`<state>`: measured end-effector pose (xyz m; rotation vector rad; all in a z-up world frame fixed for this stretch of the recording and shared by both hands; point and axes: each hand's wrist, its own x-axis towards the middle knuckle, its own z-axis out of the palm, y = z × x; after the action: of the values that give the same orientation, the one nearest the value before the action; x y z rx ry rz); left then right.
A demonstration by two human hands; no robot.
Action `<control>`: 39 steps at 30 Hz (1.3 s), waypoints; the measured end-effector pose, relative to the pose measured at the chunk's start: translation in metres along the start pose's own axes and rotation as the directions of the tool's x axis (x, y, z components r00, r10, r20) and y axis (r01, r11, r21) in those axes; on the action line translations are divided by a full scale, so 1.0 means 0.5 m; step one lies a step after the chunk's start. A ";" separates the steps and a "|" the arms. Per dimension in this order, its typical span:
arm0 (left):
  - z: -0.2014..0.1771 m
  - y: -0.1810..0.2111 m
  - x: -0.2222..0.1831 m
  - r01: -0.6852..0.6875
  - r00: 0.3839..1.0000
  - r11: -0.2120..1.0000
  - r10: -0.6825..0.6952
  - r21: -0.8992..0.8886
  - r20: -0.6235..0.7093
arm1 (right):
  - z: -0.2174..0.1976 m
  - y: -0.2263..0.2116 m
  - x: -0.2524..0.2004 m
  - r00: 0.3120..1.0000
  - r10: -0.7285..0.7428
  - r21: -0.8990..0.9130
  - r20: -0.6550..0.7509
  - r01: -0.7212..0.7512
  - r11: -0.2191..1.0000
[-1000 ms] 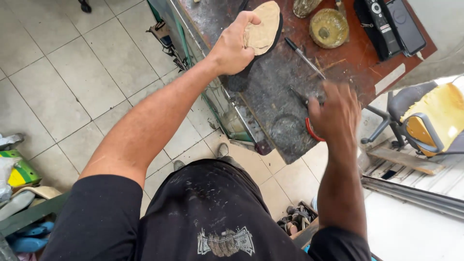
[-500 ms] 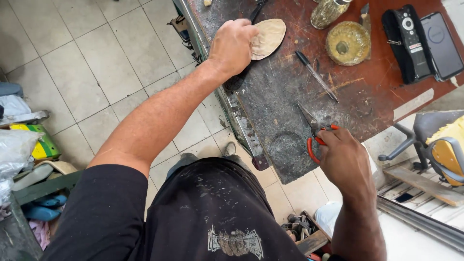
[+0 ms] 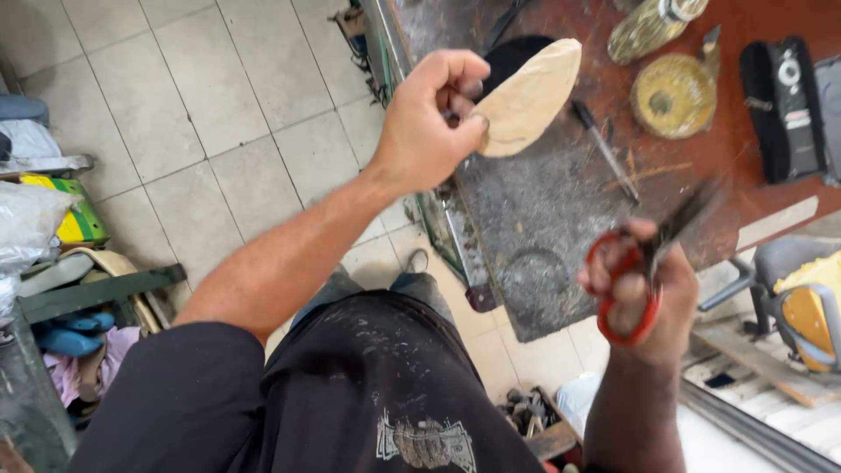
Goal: Marking, cutting, and attaching a new sole component to a shoe at a workbench.
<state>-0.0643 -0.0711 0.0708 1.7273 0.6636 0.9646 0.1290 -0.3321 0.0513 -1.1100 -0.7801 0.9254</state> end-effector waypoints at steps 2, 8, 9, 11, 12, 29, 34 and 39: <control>0.002 0.023 -0.064 0.027 1.000 1.000 -0.027 0.014 0.007 | 0.086 -0.014 0.031 0.993 0.081 0.059 -0.083 -0.077 0.995; -0.058 0.012 -0.238 0.006 0.999 0.987 -0.014 -0.162 -0.052 | 0.272 0.036 0.046 0.992 -0.014 -0.209 -0.125 -0.012 0.978; -0.077 -0.006 -0.266 0.025 0.996 0.965 -0.048 -0.260 -0.080 | 0.302 0.053 0.045 0.991 0.002 -0.163 -0.131 -0.023 0.986; -0.129 -0.051 -0.317 0.080 0.993 0.920 -0.106 -0.383 -0.047 | 0.342 0.097 0.033 0.996 0.034 -0.129 -0.085 -0.045 0.991; -0.158 -0.074 -0.344 0.137 0.989 0.858 -0.151 -0.496 0.012 | 0.364 0.121 0.026 0.997 0.060 -0.090 -0.057 -0.065 0.994; -0.607 -0.114 -0.585 0.187 0.952 0.951 -0.237 -0.248 -0.194 | 0.812 0.345 -0.119 0.982 0.064 -0.134 0.177 -0.040 0.990; -0.644 -0.128 -0.580 0.131 0.937 0.958 -0.203 -0.256 -0.283 | 0.812 0.392 -0.148 0.937 0.099 -0.189 0.334 -0.037 0.981; -0.661 -0.116 -0.550 0.073 0.911 0.971 -0.158 -0.229 -0.380 | 0.828 0.422 -0.159 0.876 0.166 -0.112 0.453 -0.129 0.985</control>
<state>-0.4898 -0.1043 -0.0074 1.3001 0.8800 1.2678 -0.3155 -0.2078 -0.0451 -1.0380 -1.1398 1.3266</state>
